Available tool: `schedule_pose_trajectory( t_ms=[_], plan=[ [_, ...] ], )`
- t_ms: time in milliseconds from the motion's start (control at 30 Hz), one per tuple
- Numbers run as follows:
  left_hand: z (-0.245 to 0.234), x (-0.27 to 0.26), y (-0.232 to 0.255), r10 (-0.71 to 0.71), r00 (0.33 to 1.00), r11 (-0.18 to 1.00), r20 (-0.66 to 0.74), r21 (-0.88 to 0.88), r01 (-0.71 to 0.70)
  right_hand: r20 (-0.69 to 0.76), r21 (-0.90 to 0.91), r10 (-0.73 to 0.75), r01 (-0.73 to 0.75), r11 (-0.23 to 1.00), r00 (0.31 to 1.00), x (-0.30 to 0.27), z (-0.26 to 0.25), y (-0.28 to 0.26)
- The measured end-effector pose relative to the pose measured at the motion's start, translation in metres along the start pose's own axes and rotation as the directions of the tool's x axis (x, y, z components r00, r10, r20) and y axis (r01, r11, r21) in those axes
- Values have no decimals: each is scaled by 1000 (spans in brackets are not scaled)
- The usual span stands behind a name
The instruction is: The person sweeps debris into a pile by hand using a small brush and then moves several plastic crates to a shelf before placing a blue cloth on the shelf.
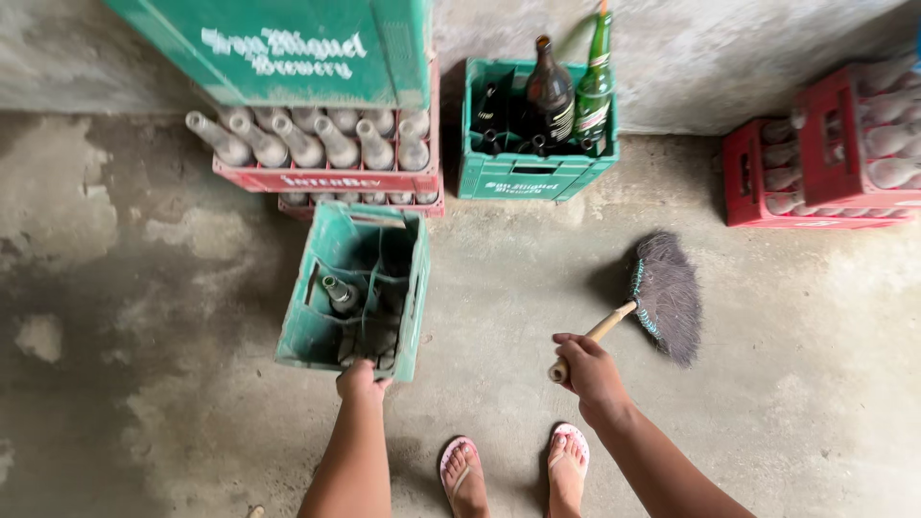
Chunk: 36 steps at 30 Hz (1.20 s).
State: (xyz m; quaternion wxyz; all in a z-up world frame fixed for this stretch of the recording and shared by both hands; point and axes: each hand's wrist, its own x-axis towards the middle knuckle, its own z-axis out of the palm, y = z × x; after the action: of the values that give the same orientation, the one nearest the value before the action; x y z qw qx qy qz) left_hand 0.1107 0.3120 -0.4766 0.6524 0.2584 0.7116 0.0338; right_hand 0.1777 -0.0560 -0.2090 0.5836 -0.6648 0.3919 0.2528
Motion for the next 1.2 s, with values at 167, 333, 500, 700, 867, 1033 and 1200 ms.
schedule_pose_trajectory(
  t_ms=[167, 333, 500, 700, 867, 1033, 1200],
  plan=[
    [-23, -44, 13, 32, 998, 983, -56, 183, -21, -19, 314, -80, 82, 946, 997, -11, -38, 0],
    [-36, -113, 7, 38, 999, 922, -9, 387, -32, -79, 372, -96, 118, 921, 992, -54, -86, -22],
    [-12, -178, -18, 91, 994, 809, 60, 577, -109, -175, 450, -102, 172, 877, 979, -74, -149, -43],
    [36, -230, -70, 116, 987, 647, 110, 745, -159, -255, 515, -136, 254, 819, 957, -20, -259, -34],
    [97, -271, -127, 75, 979, 635, 191, 748, -195, -364, 382, 41, 109, 918, 931, 1, -339, -37],
    [163, -312, -180, 107, 960, 546, 260, 791, -275, -388, 447, 180, 14, 895, 904, 35, -424, -51],
    [240, -340, -223, 107, 921, 487, 376, 787, -378, -367, 472, 233, -36, 881, 901, 83, -483, -55]
  ],
)
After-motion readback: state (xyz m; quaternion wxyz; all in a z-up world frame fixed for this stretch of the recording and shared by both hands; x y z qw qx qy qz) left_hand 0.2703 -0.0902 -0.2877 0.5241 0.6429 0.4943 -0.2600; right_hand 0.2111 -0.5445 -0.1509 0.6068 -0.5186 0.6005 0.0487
